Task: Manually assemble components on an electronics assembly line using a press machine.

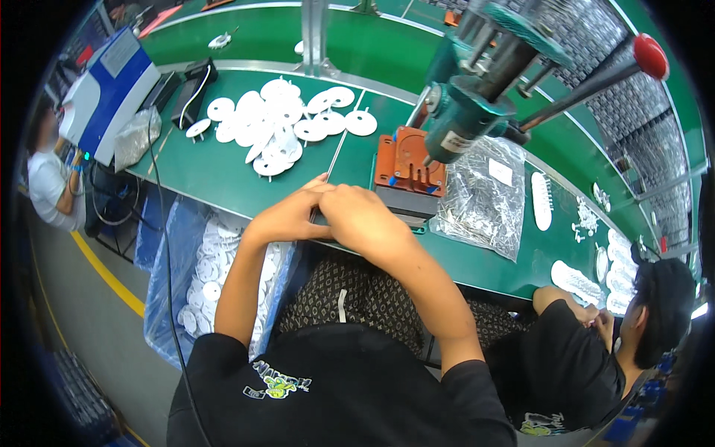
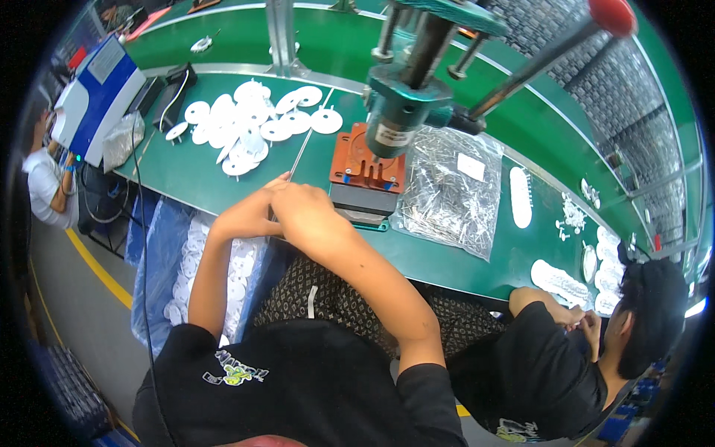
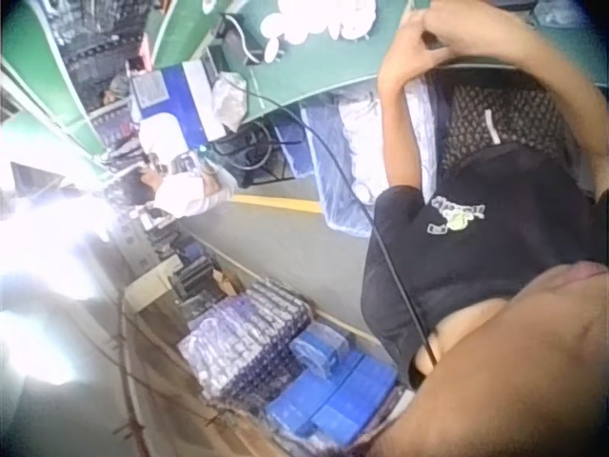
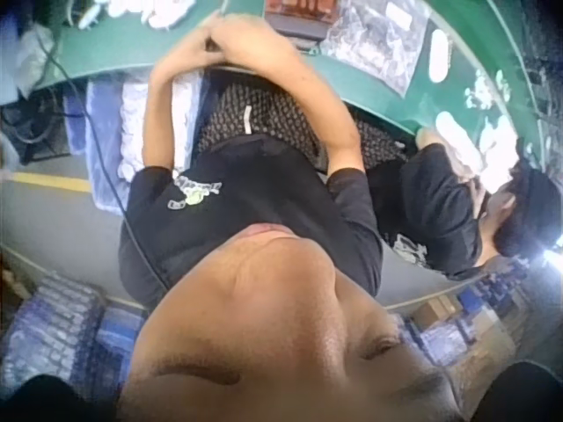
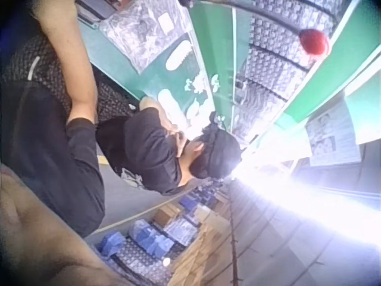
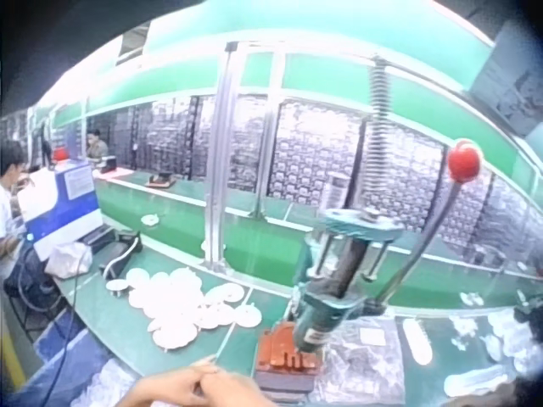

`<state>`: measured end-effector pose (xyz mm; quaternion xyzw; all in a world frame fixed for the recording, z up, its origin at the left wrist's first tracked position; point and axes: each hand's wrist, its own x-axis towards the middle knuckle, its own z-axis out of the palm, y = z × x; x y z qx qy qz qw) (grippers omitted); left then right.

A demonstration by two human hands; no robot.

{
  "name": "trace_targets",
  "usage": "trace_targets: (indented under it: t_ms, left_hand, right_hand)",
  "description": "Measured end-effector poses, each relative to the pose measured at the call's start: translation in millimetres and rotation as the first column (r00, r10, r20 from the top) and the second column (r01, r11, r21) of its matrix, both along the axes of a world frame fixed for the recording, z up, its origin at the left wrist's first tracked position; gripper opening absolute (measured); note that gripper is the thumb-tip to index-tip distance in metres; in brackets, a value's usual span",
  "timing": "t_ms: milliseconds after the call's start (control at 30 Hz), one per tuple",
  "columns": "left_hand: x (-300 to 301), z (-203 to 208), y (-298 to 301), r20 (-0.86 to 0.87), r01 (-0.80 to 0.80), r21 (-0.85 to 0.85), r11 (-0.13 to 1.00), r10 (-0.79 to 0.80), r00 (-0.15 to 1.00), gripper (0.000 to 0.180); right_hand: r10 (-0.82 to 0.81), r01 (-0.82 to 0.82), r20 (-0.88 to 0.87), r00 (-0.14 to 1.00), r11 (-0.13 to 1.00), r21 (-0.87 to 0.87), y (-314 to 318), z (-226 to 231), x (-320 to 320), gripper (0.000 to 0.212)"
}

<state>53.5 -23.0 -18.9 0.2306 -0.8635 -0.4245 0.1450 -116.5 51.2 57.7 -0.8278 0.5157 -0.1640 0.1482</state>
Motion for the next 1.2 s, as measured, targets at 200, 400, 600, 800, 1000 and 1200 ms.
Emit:
trace_targets:
  t_ms: [200, 400, 600, 800, 1000, 1200]
  left_hand:
    - [-7.9, 20.9, 18.1, -0.097, -0.139, 0.053, 0.989, 0.143, 0.985, 0.048]
    - [-2.7, 26.1, 29.8, -0.239, -0.218, -0.061, 0.974, 0.197, 0.951, 0.043]
    - [-68.8, 67.4, 48.4, -0.458, -0.344, -0.437, 0.831, 0.123, 0.88, 0.037]
    - [-115.1, 63.0, 35.6, -0.277, -0.331, -0.615, 0.715, 0.197, 0.94, 0.038]
    - [-119.7, 70.2, 27.9, -0.239, -0.275, -0.539, 0.796, 0.168, 0.956, 0.045]
    - [-127.5, 66.1, 24.4, -0.313, -0.317, -0.488, 0.813, 0.176, 0.933, 0.049]
  right_hand:
    - [-0.24, 0.22, 0.251, 0.938, 0.97, 0.103, 27.2, -11.1, -11.5, 0.028]
    - [-0.584, 0.657, 0.606, 0.54, 0.742, 0.13, 110.5, -51.6, -54.2, 0.025]
    - [-0.635, 0.831, 0.645, 0.426, 0.556, -0.001, 124.9, -88.3, -87.3, 0.007]
    - [-0.562, 0.753, 0.515, 0.647, 0.574, -0.321, 114.1, -91.6, -80.0, 0.01]
    - [-0.56, 0.728, 0.471, 0.682, 0.581, -0.363, 117.1, -87.7, -83.7, 0.011]
    - [-0.354, 0.749, 0.664, 0.658, 0.396, -0.531, 99.0, -12.1, -82.9, 0.027]
